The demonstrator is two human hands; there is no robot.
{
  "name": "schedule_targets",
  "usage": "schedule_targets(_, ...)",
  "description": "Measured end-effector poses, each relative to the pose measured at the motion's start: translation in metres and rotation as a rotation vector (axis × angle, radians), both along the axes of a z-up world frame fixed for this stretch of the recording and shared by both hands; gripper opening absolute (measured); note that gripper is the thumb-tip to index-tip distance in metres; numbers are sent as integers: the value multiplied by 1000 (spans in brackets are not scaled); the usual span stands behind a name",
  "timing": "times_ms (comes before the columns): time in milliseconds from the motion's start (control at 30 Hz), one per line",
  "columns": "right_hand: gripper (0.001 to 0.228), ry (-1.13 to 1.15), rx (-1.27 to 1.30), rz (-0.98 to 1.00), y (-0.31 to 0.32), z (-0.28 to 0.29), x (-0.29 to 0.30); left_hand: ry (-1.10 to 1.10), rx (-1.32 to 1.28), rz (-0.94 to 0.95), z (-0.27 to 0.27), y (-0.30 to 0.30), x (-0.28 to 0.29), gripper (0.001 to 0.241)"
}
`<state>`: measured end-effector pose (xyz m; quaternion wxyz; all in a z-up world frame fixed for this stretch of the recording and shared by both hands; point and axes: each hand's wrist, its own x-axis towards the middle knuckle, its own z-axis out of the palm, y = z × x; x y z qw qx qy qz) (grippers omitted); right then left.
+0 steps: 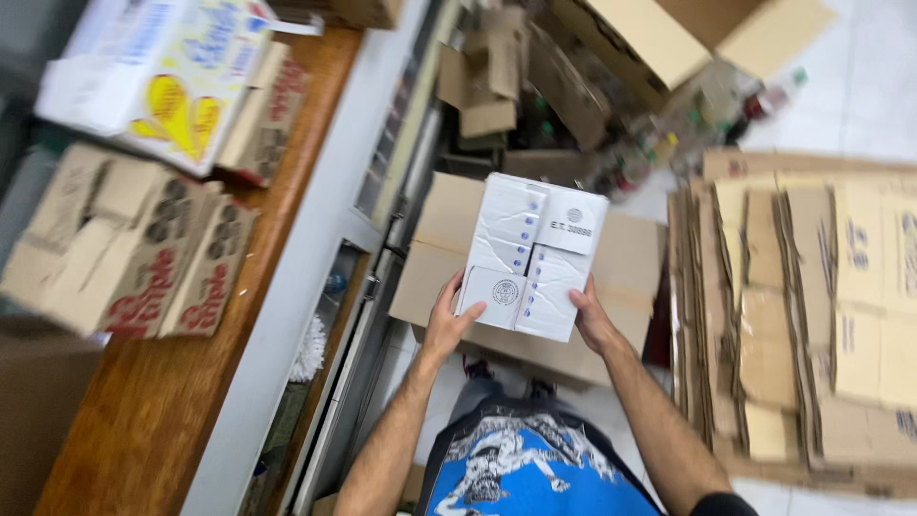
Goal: The person assembles several cardboard boxes by hand, folding the flaps and interlocking them to form the base and lid, then sets them on a counter.
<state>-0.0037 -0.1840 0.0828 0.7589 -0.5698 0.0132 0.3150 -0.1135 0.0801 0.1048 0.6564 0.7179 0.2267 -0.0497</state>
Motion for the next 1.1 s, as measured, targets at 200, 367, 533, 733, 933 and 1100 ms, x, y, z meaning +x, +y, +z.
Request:
schedule_targets(200,119,-137,156,168,70,114,13,-322,-194,454,25,-9,-36,144)
schedule_targets(367,121,-154,208,314,131,188,-19,-552,-438,745,98,-8,-54,168)
schedule_targets(533,128,-218,278,405,198,210,-53,-653,-322,856,214,25,-72,158)
schedule_targets(733,133,-427,341,530,330,184,-54,-775,-200,1004,175,177,-104,110)
schedule_targets(933,123,-1055,124,305,443,229,13,-447,-247,991,299,280,-168,115)
schedule_targets(1100,106,-917,9,557,515,275,-1,-268,-167,977,290,364,-175,123)
